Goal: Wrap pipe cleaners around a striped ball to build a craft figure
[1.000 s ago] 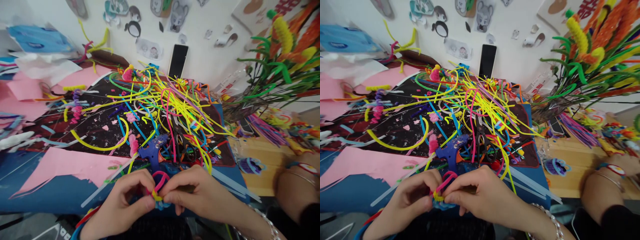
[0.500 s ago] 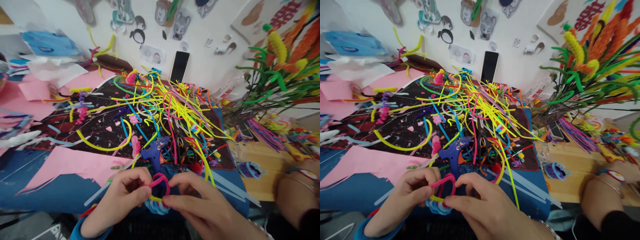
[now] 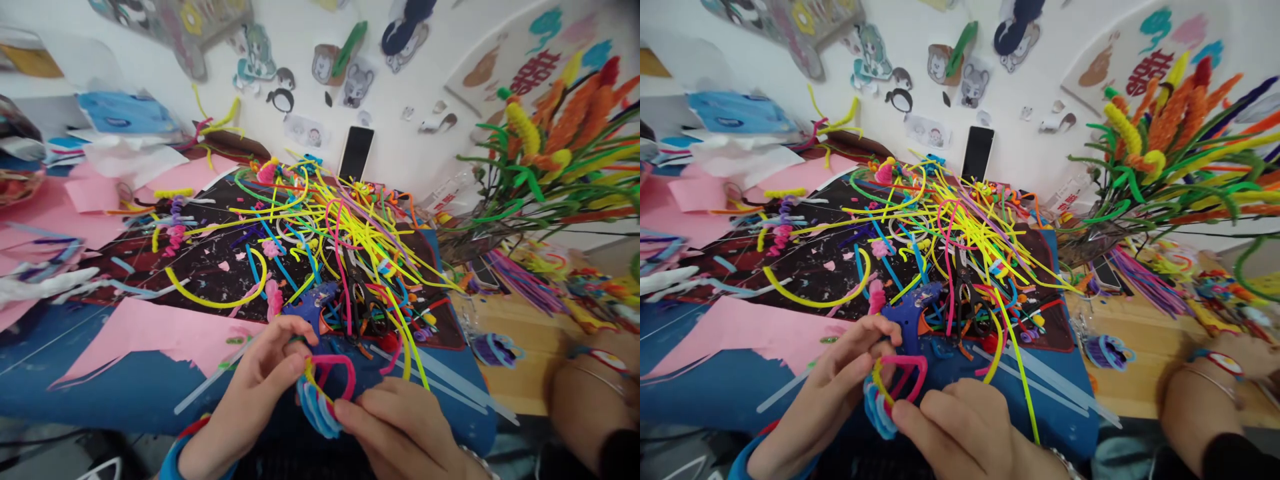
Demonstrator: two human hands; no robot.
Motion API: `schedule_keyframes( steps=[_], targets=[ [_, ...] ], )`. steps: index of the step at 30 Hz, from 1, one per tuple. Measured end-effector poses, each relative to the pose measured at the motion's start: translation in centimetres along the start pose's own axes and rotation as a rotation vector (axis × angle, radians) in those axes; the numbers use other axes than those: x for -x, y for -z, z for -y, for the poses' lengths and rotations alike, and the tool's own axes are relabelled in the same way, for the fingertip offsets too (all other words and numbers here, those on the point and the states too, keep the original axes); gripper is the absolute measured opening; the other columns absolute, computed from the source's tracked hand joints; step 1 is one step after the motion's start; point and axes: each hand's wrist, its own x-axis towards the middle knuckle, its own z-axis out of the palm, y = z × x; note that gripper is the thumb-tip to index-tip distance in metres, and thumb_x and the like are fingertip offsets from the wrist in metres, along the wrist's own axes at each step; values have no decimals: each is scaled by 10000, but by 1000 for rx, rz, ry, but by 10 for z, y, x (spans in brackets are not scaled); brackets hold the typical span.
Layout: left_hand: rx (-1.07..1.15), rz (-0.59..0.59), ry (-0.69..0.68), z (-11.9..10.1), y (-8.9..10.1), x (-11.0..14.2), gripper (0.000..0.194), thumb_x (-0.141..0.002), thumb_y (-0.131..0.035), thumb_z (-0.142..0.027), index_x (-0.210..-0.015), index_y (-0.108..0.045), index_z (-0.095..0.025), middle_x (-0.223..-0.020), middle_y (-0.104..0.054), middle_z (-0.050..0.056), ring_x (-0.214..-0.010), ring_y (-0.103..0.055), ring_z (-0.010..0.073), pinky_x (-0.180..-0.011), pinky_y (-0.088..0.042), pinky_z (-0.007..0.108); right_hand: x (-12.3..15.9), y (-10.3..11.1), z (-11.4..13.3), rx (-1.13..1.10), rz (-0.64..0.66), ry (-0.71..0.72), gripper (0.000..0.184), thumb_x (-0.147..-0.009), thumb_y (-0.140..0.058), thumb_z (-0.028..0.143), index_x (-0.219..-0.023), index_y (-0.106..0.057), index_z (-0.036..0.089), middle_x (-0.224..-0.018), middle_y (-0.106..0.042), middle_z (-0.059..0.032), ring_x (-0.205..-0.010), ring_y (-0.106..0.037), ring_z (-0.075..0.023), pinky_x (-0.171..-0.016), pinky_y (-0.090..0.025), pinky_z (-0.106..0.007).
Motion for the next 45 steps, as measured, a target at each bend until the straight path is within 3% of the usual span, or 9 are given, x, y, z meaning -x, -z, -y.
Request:
schedule_keyframes(
  steps=[5,9,14,21,24,27,31,37,45],
  targets=[
    [26,-69,-86,7,-4,4,356,-775,-766,-556,-961,-693,-262,-951,-607,7,-897,-559,164,-778,-460,204,6,-3,1,161,-46,78,271,-1005,-461,81,-1010,-719,162,-665,-739,3,-590,-698,-124,-548,-568,-234],
    [-37,13,-72,5,-2,6,322,-802,-752,-528,-749,-719,-212,-816,-609,8,-801,-557,158,-741,-443,216,10,-13,0,212,-106,57,306,-991,-472,80,-1048,-749,198,-674,-745,-3,-617,-707,-147,-578,-581,-245],
    [9,-71,-54,2,-5,7,263,-811,-777,-428,-681,-724,-205,-763,-594,-1,-762,-538,145,-711,-433,203,8,-23,-3,28,-236,25,241,-984,-501,111,-1047,-725,175,-743,-761,-40,-616,-699,-147,-559,-558,-247],
    [54,-119,-62,7,-7,5,263,-765,-800,-444,-689,-756,-197,-777,-552,8,-761,-513,157,-685,-438,215,3,-36,6,-731,-332,-555,78,-837,-777,252,-829,-712,211,-698,-714,-9,-605,-655,-114,-549,-517,-174],
    [70,-118,-70,7,-9,3,273,-775,-788,-432,-672,-737,-185,-766,-540,9,-750,-501,160,-665,-432,222,5,-42,8,-1092,-235,-888,229,-764,-833,403,-764,-724,202,-591,-651,17,-511,-545,-74,-487,-427,-150],
    [92,-145,-63,5,-12,2,310,-759,-789,-430,-625,-705,-163,-756,-523,12,-707,-469,153,-621,-416,231,0,-42,7,-1390,-82,-1042,327,-695,-866,465,-752,-708,184,-552,-615,28,-483,-500,-57,-516,-433,-157],
    [120,-167,-39,-1,-17,0,309,-736,-799,-379,-576,-664,-152,-746,-504,12,-712,-461,153,-613,-404,229,-9,-41,6,-1513,-22,-1088,373,-636,-893,466,-744,-675,183,-535,-564,50,-455,-466,-52,-514,-437,-173],
    [211,-91,66,-6,-21,-2,386,-716,-819,-440,-561,-628,-141,-690,-479,-3,-640,-413,129,-577,-391,219,-7,-49,5,-1452,-20,-993,347,-677,-844,480,-684,-667,181,-536,-498,47,-469,-379,-65,-469,-344,-196],
    [234,-64,37,-6,-24,0,378,-778,-783,-499,-650,-680,-159,-705,-535,-1,-691,-450,133,-649,-434,200,-6,-53,6,-1508,-179,-940,268,-655,-858,391,-674,-676,195,-570,-492,46,-531,-364,-81,-540,-332,-212]
  ],
)
